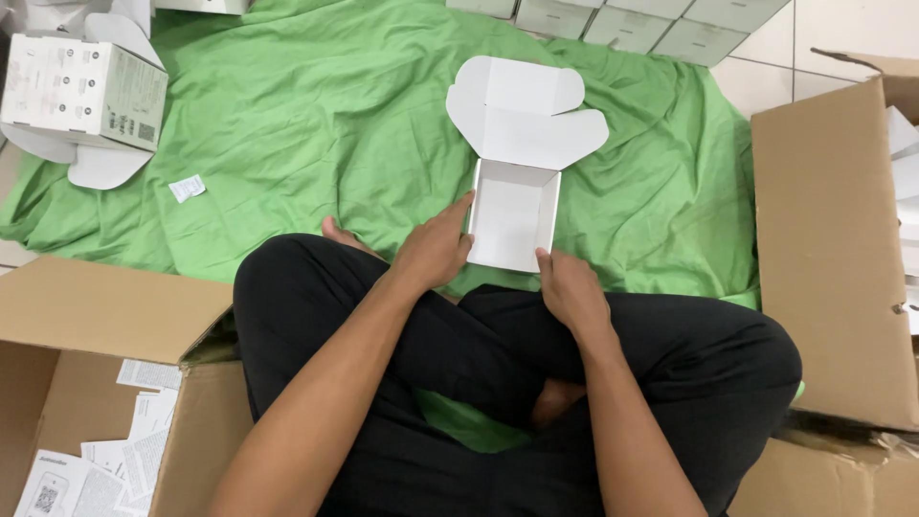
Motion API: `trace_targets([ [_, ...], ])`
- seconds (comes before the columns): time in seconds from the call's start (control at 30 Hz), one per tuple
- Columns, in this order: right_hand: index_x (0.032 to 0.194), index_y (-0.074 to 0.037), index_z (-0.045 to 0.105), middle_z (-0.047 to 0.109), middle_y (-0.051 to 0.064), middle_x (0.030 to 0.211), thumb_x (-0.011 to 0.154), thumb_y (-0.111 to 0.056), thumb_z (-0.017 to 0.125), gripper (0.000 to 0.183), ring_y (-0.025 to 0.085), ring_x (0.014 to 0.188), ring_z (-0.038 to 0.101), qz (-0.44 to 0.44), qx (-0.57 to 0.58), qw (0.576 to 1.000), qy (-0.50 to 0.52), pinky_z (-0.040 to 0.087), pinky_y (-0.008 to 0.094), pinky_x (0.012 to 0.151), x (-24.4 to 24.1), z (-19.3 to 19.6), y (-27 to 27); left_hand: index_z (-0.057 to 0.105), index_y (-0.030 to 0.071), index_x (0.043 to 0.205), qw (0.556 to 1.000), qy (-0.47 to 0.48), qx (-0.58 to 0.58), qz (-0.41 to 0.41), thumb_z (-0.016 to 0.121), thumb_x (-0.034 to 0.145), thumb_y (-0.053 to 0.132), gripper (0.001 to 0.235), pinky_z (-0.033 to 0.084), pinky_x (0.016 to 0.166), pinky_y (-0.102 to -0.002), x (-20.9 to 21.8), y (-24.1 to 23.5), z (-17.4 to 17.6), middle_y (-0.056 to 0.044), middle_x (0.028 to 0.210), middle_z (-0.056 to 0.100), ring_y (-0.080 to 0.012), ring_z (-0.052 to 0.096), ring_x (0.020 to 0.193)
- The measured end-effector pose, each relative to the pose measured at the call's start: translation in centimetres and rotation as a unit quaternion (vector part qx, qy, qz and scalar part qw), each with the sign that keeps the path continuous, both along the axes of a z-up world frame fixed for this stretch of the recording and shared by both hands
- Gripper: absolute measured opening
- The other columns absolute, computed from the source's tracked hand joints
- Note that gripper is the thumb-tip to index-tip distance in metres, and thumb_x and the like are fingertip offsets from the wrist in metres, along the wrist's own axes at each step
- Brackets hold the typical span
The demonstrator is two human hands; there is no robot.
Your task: The person assembles packaging inserts and packs manuals and components into retail boxes.
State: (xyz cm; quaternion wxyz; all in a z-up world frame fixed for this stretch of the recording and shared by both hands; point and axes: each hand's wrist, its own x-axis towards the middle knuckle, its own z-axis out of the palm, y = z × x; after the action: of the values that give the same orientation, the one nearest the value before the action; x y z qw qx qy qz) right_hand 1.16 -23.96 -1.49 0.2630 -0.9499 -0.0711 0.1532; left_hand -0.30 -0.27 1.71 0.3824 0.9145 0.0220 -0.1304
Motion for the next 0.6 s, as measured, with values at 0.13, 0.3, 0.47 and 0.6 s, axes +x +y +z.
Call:
trace_targets([
  [0.13,0.091,0.005,0.066,0.068,0.031,0.092,0.108,-0.035,0.042,0.049,0.051,0.088,0.064,-0.003,0.001,1.000,0.006,0.049,0.059,0.080,-0.1,0.4,0.3,0.024,0.009,0.160,1.000,-0.002,0.003,-0.007,0.056,0.096,0.016,0.073,0.045,0.105,-0.049,0.1,0.1,-0.6,-0.021,0.152,0.049,-0.0398,0.057,0.127],
  [0.3,0.097,0.005,0.066,0.068,0.032,0.099,0.110,-0.036,0.038,0.052,0.051,0.094,0.063,-0.014,-0.009,1.000,-0.006,0.047,0.058,0.086,-0.5,2.9,1.2,0.022,0.008,0.161,1.000,0.006,0.015,-0.011,0.057,0.097,0.020,0.074,0.046,0.104,-0.049,-0.1,-0.1,-0.1,-0.017,0.156,0.044,-0.0381,0.054,0.130],
  [0.47,0.121,0.009,0.061,0.066,0.032,0.113,0.109,-0.040,0.041,0.054,0.050,0.104,0.060,-0.055,0.033,0.997,-0.052,0.047,0.055,0.091,-0.9,3.5,1.3,0.024,0.011,0.158,0.999,-0.021,0.024,-0.015,0.064,0.093,0.028,0.078,0.046,0.105,-0.048,-0.5,-0.1,1.2,-0.017,0.163,0.030,-0.0387,0.049,0.137],
  [0.6,0.136,0.010,0.054,0.060,0.030,0.131,0.108,-0.037,0.050,0.056,0.047,0.121,0.056,-0.059,0.080,0.983,-0.154,0.043,0.051,0.103,-1.3,3.7,1.0,0.027,0.012,0.159,0.998,-0.059,-0.003,-0.003,0.067,0.093,0.032,0.080,0.044,0.108,-0.049,-0.9,0.2,1.9,-0.023,0.165,0.021,-0.0441,0.044,0.139],
])
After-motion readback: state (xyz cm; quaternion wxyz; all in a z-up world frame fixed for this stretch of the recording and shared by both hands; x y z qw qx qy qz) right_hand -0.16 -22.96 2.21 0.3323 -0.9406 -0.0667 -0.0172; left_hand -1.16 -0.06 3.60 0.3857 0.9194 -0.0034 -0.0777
